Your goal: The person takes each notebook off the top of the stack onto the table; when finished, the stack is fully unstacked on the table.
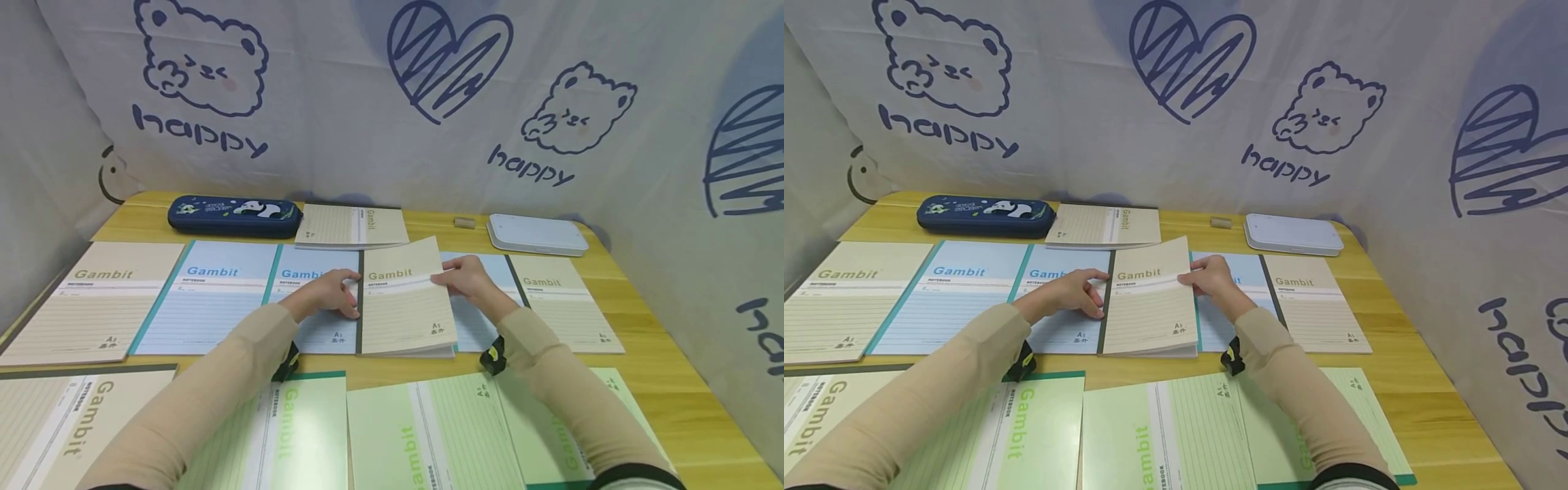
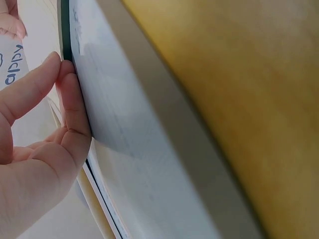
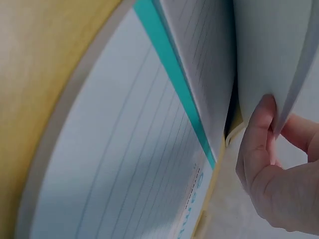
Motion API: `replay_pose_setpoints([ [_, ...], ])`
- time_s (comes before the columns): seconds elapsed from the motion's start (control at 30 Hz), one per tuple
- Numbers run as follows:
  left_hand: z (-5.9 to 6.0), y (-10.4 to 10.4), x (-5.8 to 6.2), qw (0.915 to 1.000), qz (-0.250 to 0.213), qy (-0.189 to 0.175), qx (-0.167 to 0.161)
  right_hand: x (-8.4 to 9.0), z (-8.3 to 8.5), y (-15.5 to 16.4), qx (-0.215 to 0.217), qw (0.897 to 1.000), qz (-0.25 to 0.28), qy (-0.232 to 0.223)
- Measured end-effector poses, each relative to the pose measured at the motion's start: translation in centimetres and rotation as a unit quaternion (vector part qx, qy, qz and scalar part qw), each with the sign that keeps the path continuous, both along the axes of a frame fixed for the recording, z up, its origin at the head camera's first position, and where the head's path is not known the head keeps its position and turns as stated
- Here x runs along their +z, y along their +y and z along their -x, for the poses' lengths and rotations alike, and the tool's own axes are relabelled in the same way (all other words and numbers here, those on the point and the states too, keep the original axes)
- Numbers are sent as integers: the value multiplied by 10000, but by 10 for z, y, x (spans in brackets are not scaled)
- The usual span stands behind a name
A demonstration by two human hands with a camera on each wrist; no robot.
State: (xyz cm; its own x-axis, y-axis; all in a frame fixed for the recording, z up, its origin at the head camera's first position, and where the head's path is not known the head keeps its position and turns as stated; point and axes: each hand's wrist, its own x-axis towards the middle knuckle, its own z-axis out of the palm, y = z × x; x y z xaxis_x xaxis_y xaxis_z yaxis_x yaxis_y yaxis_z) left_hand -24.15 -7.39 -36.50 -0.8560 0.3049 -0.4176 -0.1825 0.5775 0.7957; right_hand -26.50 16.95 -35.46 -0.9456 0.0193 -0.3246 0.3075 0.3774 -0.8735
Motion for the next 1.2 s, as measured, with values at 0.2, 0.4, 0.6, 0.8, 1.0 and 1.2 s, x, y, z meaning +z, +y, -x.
replay_pose_setpoints([
  [0.2, 1, 0, -1, 10000, 4, -1, -17, 2, 0, 4, 73, 9995, -291, -102],
  [0.4, 1, 2, -1, 9999, 152, -32, 21, 6, -3, 6, 248, 9981, -547, -108],
  [0.6, 1, 1, -1, 9999, 111, -4, -23, 9, -5, 7, 442, 9968, -654, -92],
  [0.8, -1, 1, -1, 9999, 107, 50, -87, 6, -6, 12, 465, 9963, -716, -52],
  [1.0, 0, 1, 0, 9999, 138, 11, -53, 7, -7, 17, 724, 9919, -1039, -97],
  [1.2, 0, 1, 0, 9998, 183, 26, -62, 15, -6, 30, 1242, 9885, -710, -489],
])
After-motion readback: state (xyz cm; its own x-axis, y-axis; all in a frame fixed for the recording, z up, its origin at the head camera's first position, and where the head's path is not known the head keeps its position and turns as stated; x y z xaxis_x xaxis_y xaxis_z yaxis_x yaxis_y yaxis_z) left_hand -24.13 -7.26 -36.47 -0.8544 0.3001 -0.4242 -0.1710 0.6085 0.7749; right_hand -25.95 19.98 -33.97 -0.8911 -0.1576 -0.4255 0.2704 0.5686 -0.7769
